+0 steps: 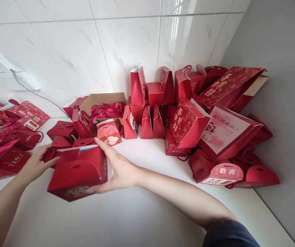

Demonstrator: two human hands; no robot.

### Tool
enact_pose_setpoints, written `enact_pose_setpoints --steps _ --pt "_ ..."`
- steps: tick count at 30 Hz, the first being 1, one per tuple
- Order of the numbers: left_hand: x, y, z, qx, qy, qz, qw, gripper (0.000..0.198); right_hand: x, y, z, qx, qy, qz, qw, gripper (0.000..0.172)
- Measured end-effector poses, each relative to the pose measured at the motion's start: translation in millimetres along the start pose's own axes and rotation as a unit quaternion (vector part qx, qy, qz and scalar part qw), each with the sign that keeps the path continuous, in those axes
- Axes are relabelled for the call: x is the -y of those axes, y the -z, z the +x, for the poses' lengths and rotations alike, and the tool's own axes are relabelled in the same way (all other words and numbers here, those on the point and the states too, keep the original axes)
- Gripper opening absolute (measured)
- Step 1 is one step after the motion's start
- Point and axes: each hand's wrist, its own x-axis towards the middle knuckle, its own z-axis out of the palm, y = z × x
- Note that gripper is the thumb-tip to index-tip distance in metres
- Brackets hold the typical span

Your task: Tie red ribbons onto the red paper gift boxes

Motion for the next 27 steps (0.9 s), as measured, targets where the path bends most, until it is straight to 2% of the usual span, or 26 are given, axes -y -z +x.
enact_pose_setpoints --steps 3,7,9,13,16,19,24,27 --pt "-6.2 3.8 -21.9 0.047 -0.016 -0.032 0.998 0.046 -5.7 7.0 -39.8 -0.007 -0.058 -0.014 0.998 0.134" --pt "-19.6 10.3 -51.3 0.113 -0.020 -0.051 0.992 0.050 -10.0 18.6 -90.3 -0.023 -0.126 -0.045 0.991 0.130" --pt "-30.4 12.9 -65.0 0.146 -0.040 -0.086 0.985 0.058 -10.2 25.8 -112.6 -0.038 -0.140 -0.060 0.988 0.127" --pt "-64.9 9.5 -88.0 0.215 -0.046 -0.155 0.963 0.088 -7.8 44.5 -144.6 -0.091 -0.153 -0.134 0.975 0.121" --pt "-98.3 -6.1 -97.9 0.227 -0.060 -0.191 0.953 0.098 -2.3 60.0 -157.1 -0.149 -0.149 -0.190 0.959 0.115" --pt "-129.7 -29.7 -98.5 0.265 -0.068 -0.264 0.925 0.096 6.2 72.9 -162.9 -0.209 -0.131 -0.229 0.942 0.113" --pt "-170.3 -64.1 -84.9 0.210 -0.105 -0.198 0.952 0.102 15.6 84.7 -168.1 -0.303 -0.113 -0.252 0.912 0.112" --pt "-191.7 -78.6 -78.0 0.201 -0.139 -0.185 0.952 0.098 14.3 87.6 -170.3 -0.325 -0.112 -0.254 0.904 0.112"
